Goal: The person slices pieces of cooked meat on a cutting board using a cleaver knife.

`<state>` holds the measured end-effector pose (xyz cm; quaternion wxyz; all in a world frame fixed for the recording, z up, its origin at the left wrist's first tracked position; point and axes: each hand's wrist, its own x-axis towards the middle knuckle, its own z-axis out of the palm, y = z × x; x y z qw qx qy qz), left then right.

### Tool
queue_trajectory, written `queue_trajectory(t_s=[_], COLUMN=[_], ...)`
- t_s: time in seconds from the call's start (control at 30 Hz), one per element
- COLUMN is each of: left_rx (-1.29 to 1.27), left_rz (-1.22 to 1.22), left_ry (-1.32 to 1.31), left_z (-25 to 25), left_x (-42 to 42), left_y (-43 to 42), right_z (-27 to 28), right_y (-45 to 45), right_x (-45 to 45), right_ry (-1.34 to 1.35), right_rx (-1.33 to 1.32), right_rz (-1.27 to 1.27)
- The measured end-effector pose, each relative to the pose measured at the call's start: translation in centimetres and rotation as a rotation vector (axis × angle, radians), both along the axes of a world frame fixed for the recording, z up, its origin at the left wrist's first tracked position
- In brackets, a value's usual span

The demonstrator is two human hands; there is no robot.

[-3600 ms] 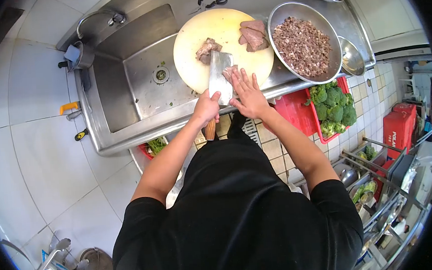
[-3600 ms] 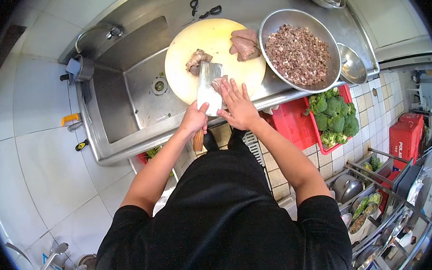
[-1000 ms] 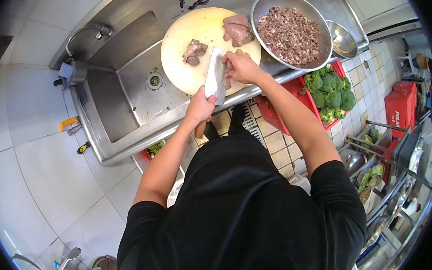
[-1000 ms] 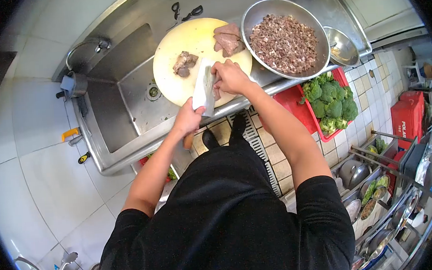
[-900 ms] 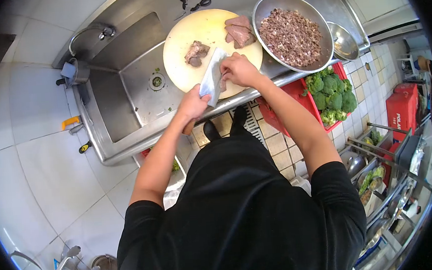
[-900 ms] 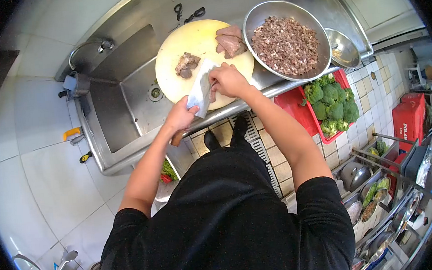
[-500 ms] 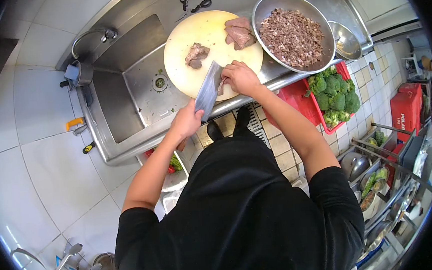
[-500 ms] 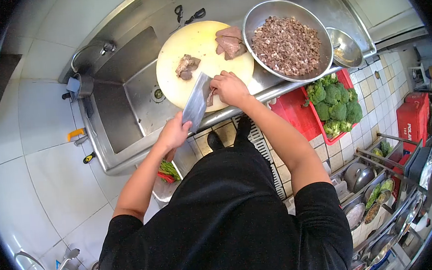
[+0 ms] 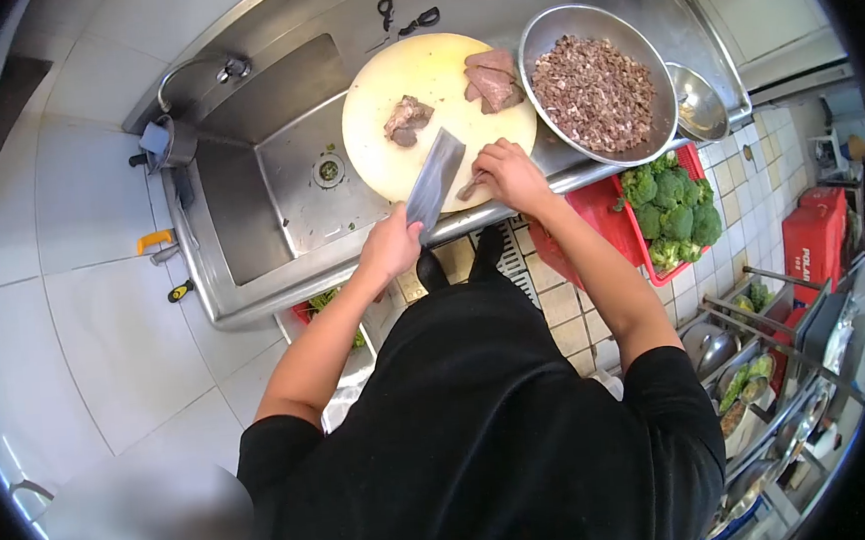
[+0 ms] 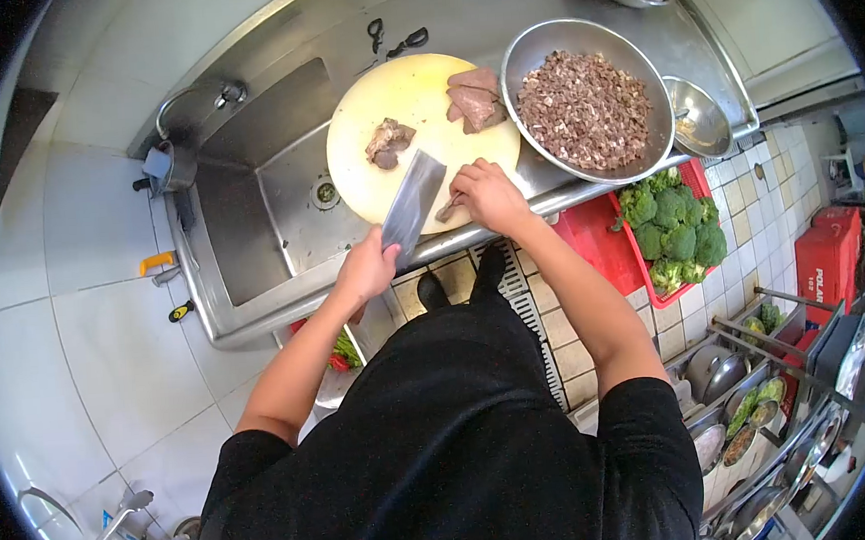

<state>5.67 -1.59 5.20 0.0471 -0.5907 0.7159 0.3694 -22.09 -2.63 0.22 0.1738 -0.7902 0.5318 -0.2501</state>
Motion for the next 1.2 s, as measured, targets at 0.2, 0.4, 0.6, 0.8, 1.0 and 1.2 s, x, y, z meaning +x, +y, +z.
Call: queue_trajectory(t_s=[0.2, 0.4, 0.6, 0.8, 1.0, 1.2], left_rx=[0.021, 0.214, 0.211, 0.062, -0.09, -0.038], left_rz=[0.14, 0.568, 0.528, 0.379, 0.135, 0.013], left_ry=[0.219, 0.636, 0.549, 0.294, 0.029, -0.088], left_z=[-1.7, -2.1, -2.1, -1.8, 1.5, 2.9], left_x=[0.2, 4.4, 6.3, 7.9, 7.9, 6.0], left_y=[-2.0, -0.8, 1.9, 3.4, 2.0, 2.1], right_z=[4.0, 1.4, -0.3, 3.9, 0.8, 0.0], right_y=[-6.2, -7.0, -5.7, -4.1, 2.9, 2.5], right_x=[-2.0, 2.1, 5.1, 5.1, 8.0, 7.0], right_ry=[0.175, 0.062, -0.04, -0.26, 0.124, -0.099], right_rx=[-0.163, 0.217, 0.433, 0.224, -0.003, 0.035], right_rz=[-0.163, -0.183, -0.171, -0.215, -0.058, -0.102])
